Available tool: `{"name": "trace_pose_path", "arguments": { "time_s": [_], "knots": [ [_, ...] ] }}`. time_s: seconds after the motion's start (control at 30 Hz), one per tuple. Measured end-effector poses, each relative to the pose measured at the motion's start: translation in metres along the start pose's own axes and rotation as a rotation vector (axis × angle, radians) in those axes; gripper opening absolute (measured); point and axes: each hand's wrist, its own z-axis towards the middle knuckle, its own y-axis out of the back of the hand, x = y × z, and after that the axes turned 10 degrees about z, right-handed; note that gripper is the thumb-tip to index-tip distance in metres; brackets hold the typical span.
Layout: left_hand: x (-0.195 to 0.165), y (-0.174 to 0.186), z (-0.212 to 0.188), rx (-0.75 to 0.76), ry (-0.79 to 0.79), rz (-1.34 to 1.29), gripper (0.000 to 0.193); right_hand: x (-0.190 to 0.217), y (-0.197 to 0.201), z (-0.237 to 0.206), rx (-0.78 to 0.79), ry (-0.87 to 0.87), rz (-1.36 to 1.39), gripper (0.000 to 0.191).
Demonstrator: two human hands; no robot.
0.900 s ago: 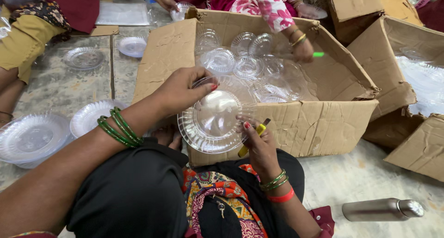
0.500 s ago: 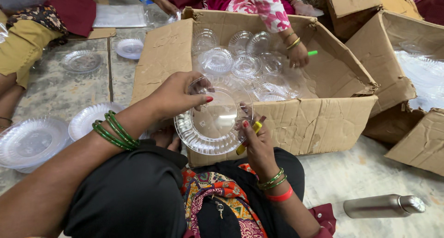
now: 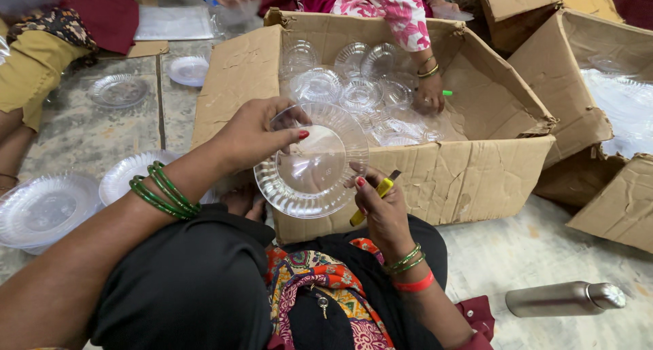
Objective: The person sits on the floor and uses a yellow utility knife to trim the edges of clear plastic plates. They pick up plates from a cardboard box, hold them in their lap, and carefully cut around the rim before stacking the finished plates to the side.
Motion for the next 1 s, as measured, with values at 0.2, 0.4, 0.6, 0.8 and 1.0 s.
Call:
{"name": "trace_pose_path", "arguments": {
  "time_s": [0.2,0.4,0.6,0.8,1.0],
  "knots": [
    [0.004,-0.003,0.002,0.09,-0.097,-0.128,0.025,-0.001,0.013,0.007,-0.088,-0.011,0.051,0.031],
    [0.016,0.0,0.003,0.181,-0.055,-0.064,0.027,-0.003,0.023,0.009,-0.097,-0.04,0.014,0.03],
    [0.029,0.014,0.001,-0.069,0.04,-0.087,0.023,0.008,0.049,0.021,-0.238,0.175,0.07,0.025],
    [0.024,0.022,-0.004,-0.297,0.075,-0.122,0.022,0.03,0.101,0.029,-0.349,0.215,0.212,0.019],
    [0.007,0.027,-0.03,-0.332,0.123,-0.058,0.024,0.06,0.142,0.048,-0.351,0.336,0.183,0.02]
  ]
}}
